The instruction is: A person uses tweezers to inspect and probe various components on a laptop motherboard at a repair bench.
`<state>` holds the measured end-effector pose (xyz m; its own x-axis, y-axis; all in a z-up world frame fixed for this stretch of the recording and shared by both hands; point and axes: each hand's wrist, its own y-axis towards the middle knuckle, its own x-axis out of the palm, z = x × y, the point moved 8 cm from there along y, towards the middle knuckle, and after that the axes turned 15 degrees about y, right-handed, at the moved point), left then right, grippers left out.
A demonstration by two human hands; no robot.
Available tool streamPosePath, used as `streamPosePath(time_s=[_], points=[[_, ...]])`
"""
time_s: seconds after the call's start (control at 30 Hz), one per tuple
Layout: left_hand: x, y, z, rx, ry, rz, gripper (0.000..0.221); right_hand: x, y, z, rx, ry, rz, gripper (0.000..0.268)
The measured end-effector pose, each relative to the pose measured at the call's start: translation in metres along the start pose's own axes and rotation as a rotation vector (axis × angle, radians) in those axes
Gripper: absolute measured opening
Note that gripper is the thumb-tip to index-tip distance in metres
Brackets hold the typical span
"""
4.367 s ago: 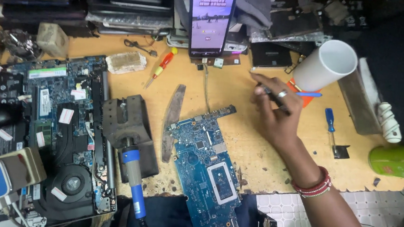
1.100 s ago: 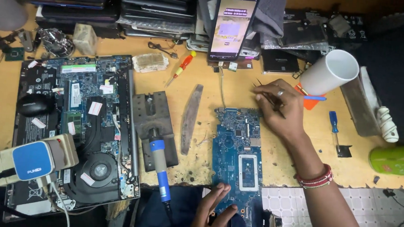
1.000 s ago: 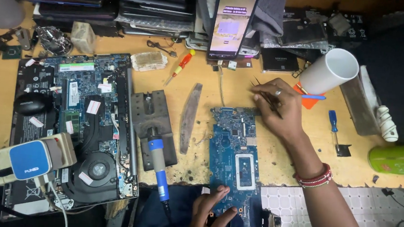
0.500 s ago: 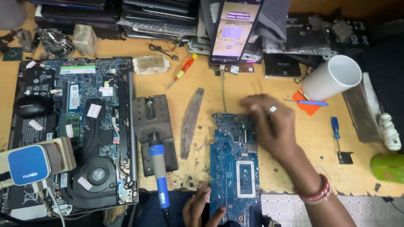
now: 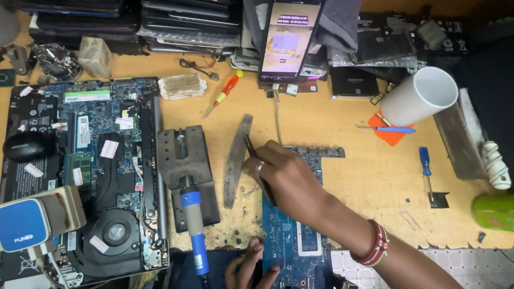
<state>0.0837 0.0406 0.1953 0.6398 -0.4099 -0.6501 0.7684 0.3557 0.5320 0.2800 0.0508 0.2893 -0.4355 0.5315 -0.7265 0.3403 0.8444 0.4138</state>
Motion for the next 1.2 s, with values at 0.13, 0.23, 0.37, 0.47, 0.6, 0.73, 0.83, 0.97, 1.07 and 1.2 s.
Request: streamPosePath(time_s=[0.13,0.23,0.37,0.47,0.6,0.73,0.83,0.97,1.07,1.2], points=[[-0.01,0.01,0.004,-0.012,-0.022,0.014,0.04,0.004,0.004,0.002,0.096,0.031,-0.022,0.046],[-0.011,0.012,0.004,0.006,-0.025,0.036,0.038,0.005,0.007,0.0,0.108,0.033,-0.004,0.047],[-0.012,0.015,0.005,0.063,-0.01,-0.015,0.036,0.01,0.006,0.006,0.155,0.037,-0.018,0.061],[-0.014,0.016,0.006,0.071,-0.011,-0.004,0.038,0.003,0.008,0.0,0.152,0.067,0.023,0.04],[-0.014,0.014,0.007,0.11,0.003,0.025,0.044,-0.03,0.0,0.011,0.093,0.006,0.173,0.042],[-0.011,0.012,0.005,0.09,0.012,-0.019,0.051,-0.07,-0.02,0.039,0.225,-0.142,0.284,0.024],[-0.015,0.016,0.007,0.084,-0.001,-0.056,0.049,-0.088,-0.044,0.077,0.429,-0.206,0.282,0.019],[-0.025,0.026,0.011,0.092,-0.017,-0.049,0.042,-0.101,-0.063,0.111,0.556,-0.192,0.242,0.015],[-0.023,0.026,0.011,0.132,-0.018,-0.082,0.046,-0.103,-0.057,0.102,0.474,-0.229,0.26,0.015],[-0.026,0.032,0.014,0.143,-0.001,-0.109,0.042,-0.09,-0.035,0.045,0.356,-0.283,0.29,0.03]])
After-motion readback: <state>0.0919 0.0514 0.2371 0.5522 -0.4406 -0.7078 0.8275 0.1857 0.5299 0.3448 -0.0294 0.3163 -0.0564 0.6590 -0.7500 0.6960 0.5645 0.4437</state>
